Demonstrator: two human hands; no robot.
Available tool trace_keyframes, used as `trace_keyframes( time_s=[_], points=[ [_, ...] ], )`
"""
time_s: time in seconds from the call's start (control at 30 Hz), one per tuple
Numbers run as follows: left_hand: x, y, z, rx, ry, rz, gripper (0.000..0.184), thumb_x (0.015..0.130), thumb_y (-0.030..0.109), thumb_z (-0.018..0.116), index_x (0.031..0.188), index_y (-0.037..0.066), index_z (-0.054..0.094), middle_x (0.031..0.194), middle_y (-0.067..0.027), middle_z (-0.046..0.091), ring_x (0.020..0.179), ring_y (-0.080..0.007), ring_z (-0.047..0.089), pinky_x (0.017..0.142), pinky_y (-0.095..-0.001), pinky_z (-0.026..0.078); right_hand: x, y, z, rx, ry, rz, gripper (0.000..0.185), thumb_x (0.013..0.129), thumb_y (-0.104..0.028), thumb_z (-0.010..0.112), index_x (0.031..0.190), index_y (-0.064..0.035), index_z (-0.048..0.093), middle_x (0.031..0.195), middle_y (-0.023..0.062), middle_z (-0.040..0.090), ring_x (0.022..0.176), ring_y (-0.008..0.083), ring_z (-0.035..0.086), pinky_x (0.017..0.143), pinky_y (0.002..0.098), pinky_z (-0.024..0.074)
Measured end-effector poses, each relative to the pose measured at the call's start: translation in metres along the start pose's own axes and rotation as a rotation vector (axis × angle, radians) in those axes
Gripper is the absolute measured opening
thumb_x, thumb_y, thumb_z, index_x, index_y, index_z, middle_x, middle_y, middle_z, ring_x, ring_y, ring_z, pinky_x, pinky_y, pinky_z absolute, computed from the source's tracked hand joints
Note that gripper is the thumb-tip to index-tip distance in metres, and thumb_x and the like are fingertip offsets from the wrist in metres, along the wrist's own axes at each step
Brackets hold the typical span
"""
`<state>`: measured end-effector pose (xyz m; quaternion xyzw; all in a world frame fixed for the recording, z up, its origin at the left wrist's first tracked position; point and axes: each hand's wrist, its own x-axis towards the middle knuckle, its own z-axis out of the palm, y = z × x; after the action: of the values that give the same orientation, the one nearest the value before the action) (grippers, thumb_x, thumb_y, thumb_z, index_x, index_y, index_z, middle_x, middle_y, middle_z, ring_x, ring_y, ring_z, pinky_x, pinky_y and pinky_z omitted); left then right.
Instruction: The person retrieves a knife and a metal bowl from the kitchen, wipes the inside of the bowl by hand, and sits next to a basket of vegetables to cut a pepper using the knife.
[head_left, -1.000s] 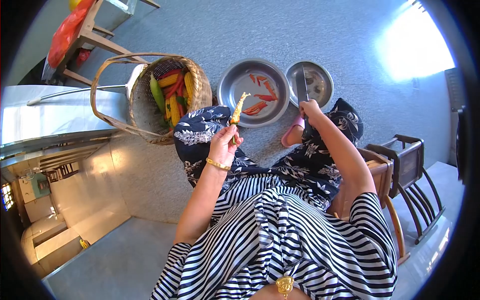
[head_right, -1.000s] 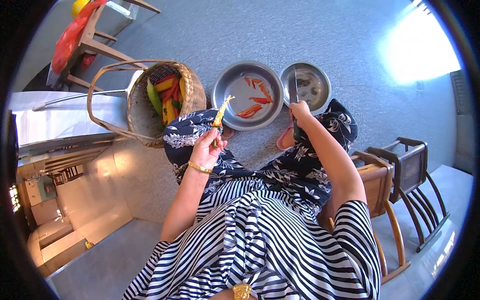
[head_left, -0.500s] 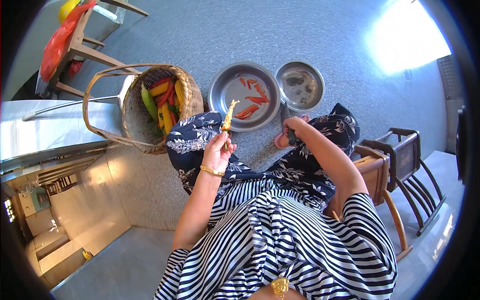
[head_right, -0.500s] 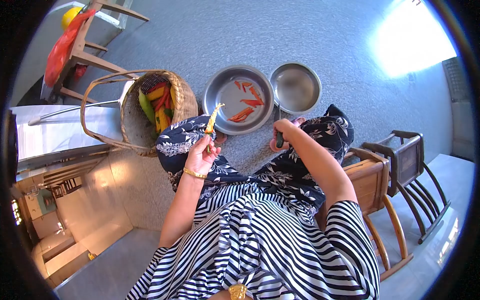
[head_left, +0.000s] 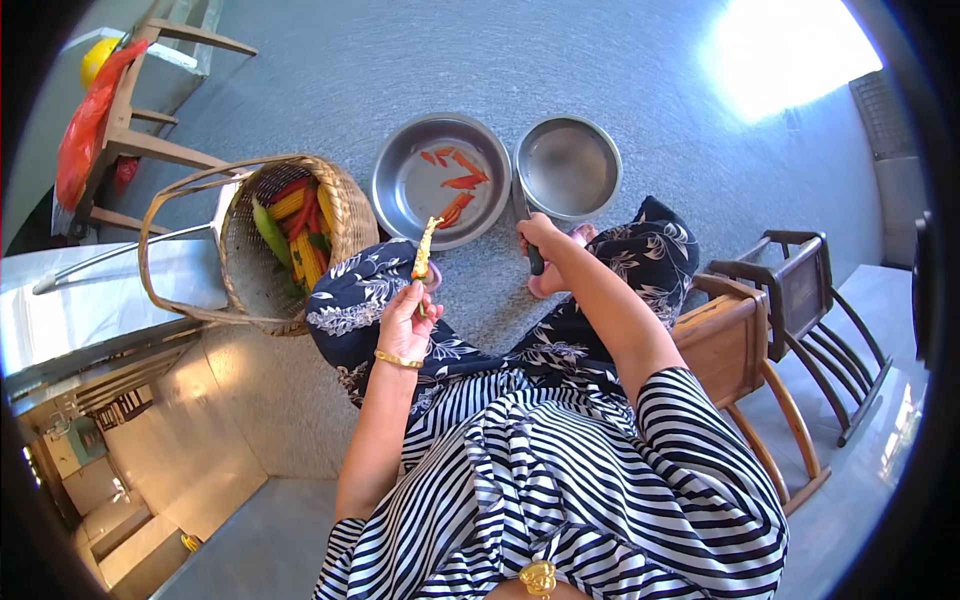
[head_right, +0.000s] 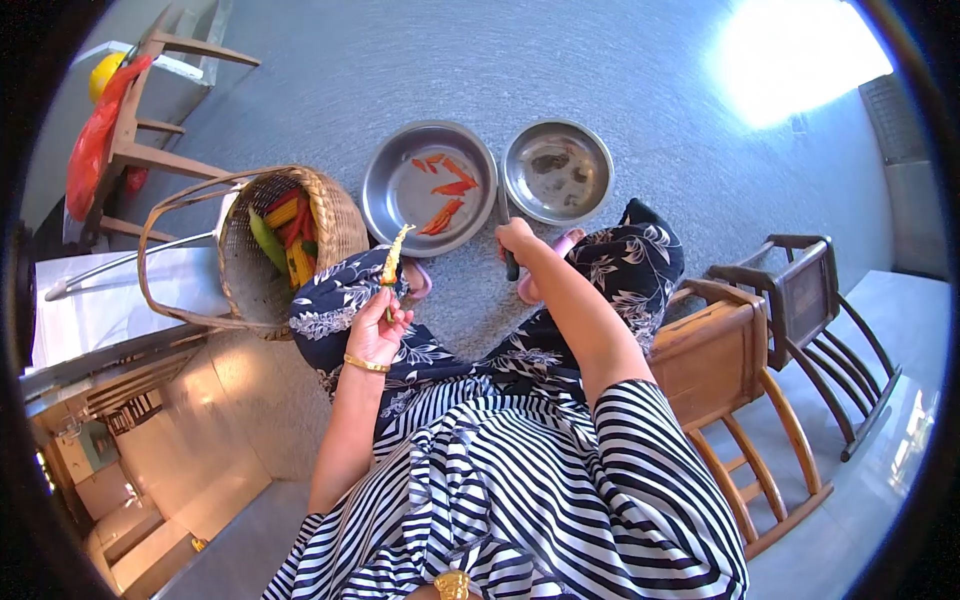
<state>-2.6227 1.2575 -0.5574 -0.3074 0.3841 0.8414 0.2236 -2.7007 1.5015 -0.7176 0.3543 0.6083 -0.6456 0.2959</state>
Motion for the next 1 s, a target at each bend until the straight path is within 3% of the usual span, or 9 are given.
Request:
trace_keyframes(
  time_s=[0.03, 0.07, 0.13, 0.17, 0.27, 0.57, 0.8, 0.93, 1.0],
  points=[
    [0.001, 0.000, 0.001, -0.001, -0.007, 0.002, 0.007, 0.078, 0.014, 0.057, 0.076, 0.008, 0.056, 0.062, -0.0010, 0.054, 0.051, -0.0113, 0.052, 0.062, -0.0305, 0.047, 0.004, -0.001, -0.005, -0.244, 0.122, -0.054, 0.016, 0.069, -0.008, 0.047, 0.078, 0.0041, 0.054, 0.068, 0.0159, 0.056, 0.058, 0.0276, 0.057, 0.055, 0.0345, 0.0473],
    [0.002, 0.000, 0.001, -0.008, -0.013, -0.002, 0.007, 0.078, 0.014, 0.057, 0.075, 0.008, 0.056, 0.063, -0.0010, 0.054, 0.051, -0.0114, 0.052, 0.062, -0.0300, 0.047, 0.008, -0.003, -0.012, -0.240, 0.129, -0.050, 0.016, 0.069, -0.008, 0.047, 0.078, 0.0041, 0.054, 0.068, 0.0159, 0.056, 0.058, 0.0276, 0.057, 0.055, 0.0345, 0.0473],
    [0.004, -0.001, 0.003, 0.001, -0.003, -0.007, 0.007, 0.079, 0.014, 0.056, 0.075, 0.008, 0.056, 0.063, -0.0011, 0.054, 0.052, -0.0112, 0.052, 0.062, -0.0292, 0.047, 0.012, -0.003, -0.031, -0.789, 0.333, -0.126, 0.028, 0.069, -0.012, 0.049, 0.093, 0.0015, 0.055, 0.090, 0.0203, 0.058, 0.082, 0.0298, 0.059, 0.069, 0.0359, 0.0476],
    [0.005, -0.003, 0.004, 0.000, -0.003, -0.011, 0.007, 0.079, 0.014, 0.056, 0.075, 0.008, 0.056, 0.063, -0.0011, 0.054, 0.052, -0.0112, 0.052, 0.062, -0.0292, 0.047, 0.003, -0.009, -0.040, -0.863, 0.339, -0.064, 0.034, 0.070, -0.015, 0.049, 0.101, 0.0000, 0.054, 0.103, 0.0202, 0.053, 0.098, 0.0304, 0.052, 0.080, 0.0372, 0.0438],
    [0.008, -0.006, 0.007, 0.017, 0.018, -0.033, 0.008, 0.079, 0.015, 0.056, 0.075, 0.008, 0.056, 0.063, -0.0012, 0.054, 0.052, -0.0109, 0.052, 0.062, -0.0284, 0.047, -0.006, -0.014, -0.061, -1.107, 0.330, -0.020, 0.032, 0.073, -0.015, 0.046, 0.101, -0.0030, 0.056, 0.103, 0.0157, 0.056, 0.096, 0.0283, 0.054, 0.079, 0.0360, 0.0443],
    [0.013, -0.013, 0.007, 0.019, 0.018, -0.060, 0.009, 0.079, 0.014, 0.056, 0.080, 0.005, 0.057, 0.063, -0.0019, 0.054, 0.052, -0.0118, 0.052, 0.060, -0.0275, 0.048, -0.004, -0.010, -0.068, -1.371, 0.278, -0.044, 0.027, 0.077, -0.012, 0.042, 0.098, -0.0029, 0.058, 0.101, 0.0141, 0.056, 0.094, 0.0280, 0.055, 0.079, 0.0361, 0.0441],
    [0.015, -0.019, 0.016, 0.032, 0.033, -0.088, 0.010, 0.079, 0.014, 0.056, 0.081, 0.004, 0.056, 0.063, -0.0024, 0.054, 0.052, -0.0120, 0.051, 0.060, -0.0273, 0.048, 0.000, 0.033, -0.077, -1.329, 0.245, -0.142, 0.023, 0.075, -0.010, 0.043, 0.089, -0.0032, 0.060, 0.094, 0.0160, 0.058, 0.089, 0.0290, 0.057, 0.073, 0.0364, 0.0464],
    [0.016, -0.023, 0.013, 0.025, -0.017, -0.115, 0.011, 0.078, 0.013, 0.057, 0.080, 0.003, 0.056, 0.065, -0.0036, 0.054, 0.055, -0.0117, 0.052, 0.058, -0.0256, 0.048, -0.018, 0.042, -0.075, -1.533, 0.102, -0.256, 0.018, 0.071, -0.009, 0.048, 0.082, -0.0030, 0.062, 0.089, 0.0163, 0.060, 0.082, 0.0282, 0.059, 0.068, 0.0357, 0.0478],
    [0.016, -0.023, 0.011, 0.129, -0.006, -0.114, 0.010, 0.079, 0.015, 0.056, 0.083, 0.006, 0.056, 0.065, -0.0016, 0.054, 0.056, -0.0108, 0.052, 0.065, -0.0281, 0.047, -0.043, 0.024, -0.072, -1.784, 0.058, -0.317, 0.017, 0.070, -0.009, 0.053, 0.082, -0.0088, 0.065, 0.086, 0.0103, 0.062, 0.078, 0.0218, 0.061, 0.061, 0.0310, 0.0477]
  ],
)
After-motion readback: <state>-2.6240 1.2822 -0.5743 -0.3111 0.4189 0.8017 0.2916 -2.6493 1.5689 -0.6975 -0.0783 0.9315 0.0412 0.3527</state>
